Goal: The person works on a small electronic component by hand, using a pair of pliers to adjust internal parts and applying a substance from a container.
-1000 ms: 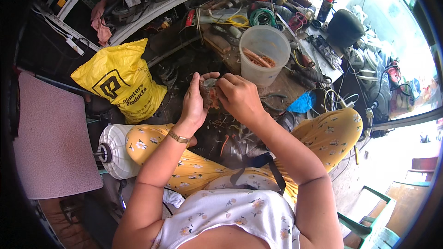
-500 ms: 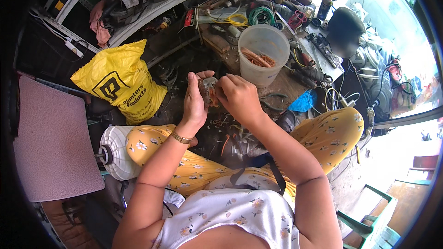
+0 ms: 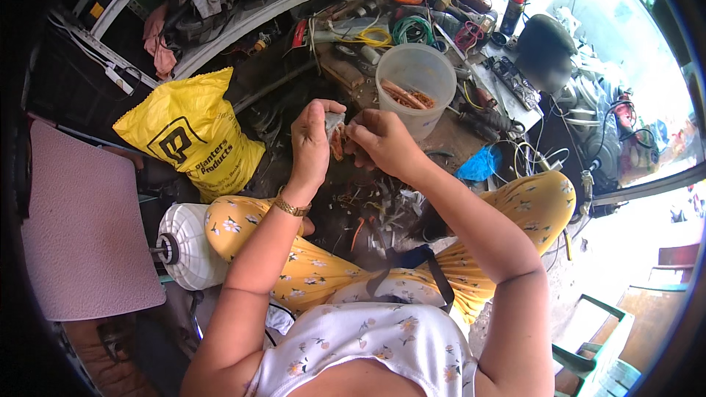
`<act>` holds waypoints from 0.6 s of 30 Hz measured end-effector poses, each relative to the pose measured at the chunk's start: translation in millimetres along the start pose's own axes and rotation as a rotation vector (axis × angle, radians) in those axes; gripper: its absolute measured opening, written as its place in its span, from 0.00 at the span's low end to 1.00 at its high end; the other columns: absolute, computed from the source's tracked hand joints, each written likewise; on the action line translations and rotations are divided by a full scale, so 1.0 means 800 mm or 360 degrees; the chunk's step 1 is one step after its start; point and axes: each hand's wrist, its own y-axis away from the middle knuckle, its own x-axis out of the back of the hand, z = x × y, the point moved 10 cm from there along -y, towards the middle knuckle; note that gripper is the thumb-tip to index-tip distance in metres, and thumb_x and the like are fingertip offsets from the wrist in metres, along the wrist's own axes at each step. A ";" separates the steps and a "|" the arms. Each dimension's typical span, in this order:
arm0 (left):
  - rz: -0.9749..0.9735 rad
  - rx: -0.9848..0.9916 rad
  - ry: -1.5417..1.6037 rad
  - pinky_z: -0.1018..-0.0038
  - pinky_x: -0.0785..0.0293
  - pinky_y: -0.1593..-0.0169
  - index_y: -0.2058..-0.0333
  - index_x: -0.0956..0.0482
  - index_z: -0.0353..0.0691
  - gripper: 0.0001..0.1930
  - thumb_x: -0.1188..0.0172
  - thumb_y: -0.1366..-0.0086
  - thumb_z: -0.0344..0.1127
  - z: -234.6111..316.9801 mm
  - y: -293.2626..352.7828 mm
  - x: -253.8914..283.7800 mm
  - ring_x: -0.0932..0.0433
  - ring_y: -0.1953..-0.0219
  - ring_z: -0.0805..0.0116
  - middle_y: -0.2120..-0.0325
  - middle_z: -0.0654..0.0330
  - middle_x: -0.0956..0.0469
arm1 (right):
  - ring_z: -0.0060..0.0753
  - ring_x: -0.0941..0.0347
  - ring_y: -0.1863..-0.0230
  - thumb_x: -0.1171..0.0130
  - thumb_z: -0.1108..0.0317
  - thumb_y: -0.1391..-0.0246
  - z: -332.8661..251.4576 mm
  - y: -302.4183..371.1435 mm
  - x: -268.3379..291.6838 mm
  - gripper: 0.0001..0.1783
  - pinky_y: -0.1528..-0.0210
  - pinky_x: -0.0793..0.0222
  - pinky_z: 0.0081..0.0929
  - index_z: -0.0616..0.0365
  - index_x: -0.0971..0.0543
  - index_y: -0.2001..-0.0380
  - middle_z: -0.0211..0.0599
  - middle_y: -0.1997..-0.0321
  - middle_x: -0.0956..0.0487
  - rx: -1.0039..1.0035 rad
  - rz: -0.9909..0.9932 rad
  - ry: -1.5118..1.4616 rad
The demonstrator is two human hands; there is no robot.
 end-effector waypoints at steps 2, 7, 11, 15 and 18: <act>0.0066 0.0025 0.0044 0.81 0.33 0.70 0.67 0.24 0.36 0.28 0.60 0.27 0.58 -0.014 -0.005 0.012 0.32 0.75 0.82 0.77 0.67 0.28 | 0.25 0.24 0.74 0.44 0.71 0.43 0.013 0.005 -0.007 0.11 0.72 0.29 0.24 0.67 0.27 0.60 0.36 0.70 0.20 -0.0231 -0.0076 -0.0293; 0.0157 0.0654 0.0715 0.81 0.30 0.74 0.62 0.24 0.45 0.30 0.63 0.31 0.66 -0.063 0.002 0.013 0.24 0.72 0.75 0.71 0.66 0.25 | 0.23 0.26 0.74 0.44 0.72 0.43 -0.041 0.015 0.048 0.11 0.72 0.30 0.23 0.67 0.25 0.59 0.35 0.71 0.20 0.0284 0.0222 0.0292; 0.0164 0.0797 0.0938 0.80 0.28 0.74 0.61 0.24 0.46 0.31 0.64 0.32 0.67 -0.066 0.008 0.004 0.23 0.71 0.72 0.70 0.65 0.24 | 0.36 0.24 0.74 0.40 0.71 0.48 -0.135 0.019 0.123 0.06 0.67 0.29 0.33 0.62 0.20 0.68 0.41 0.72 0.19 0.0717 0.0830 0.0971; 0.0105 0.0662 0.0863 0.80 0.28 0.74 0.59 0.25 0.46 0.30 0.63 0.31 0.67 -0.055 -0.002 -0.001 0.22 0.70 0.71 0.69 0.64 0.23 | 0.44 0.23 0.66 0.38 0.66 0.50 -0.094 -0.011 0.122 0.07 0.63 0.27 0.39 0.57 0.19 0.69 0.36 0.70 0.20 0.0602 0.0670 0.2212; 0.0171 0.0570 0.0793 0.80 0.28 0.73 0.57 0.26 0.46 0.29 0.61 0.31 0.66 -0.050 -0.001 0.009 0.22 0.70 0.72 0.69 0.63 0.23 | 0.46 0.24 0.61 0.36 0.66 0.54 -0.120 0.007 0.086 0.07 0.61 0.27 0.40 0.56 0.18 0.70 0.37 0.67 0.21 0.0866 0.0740 0.1995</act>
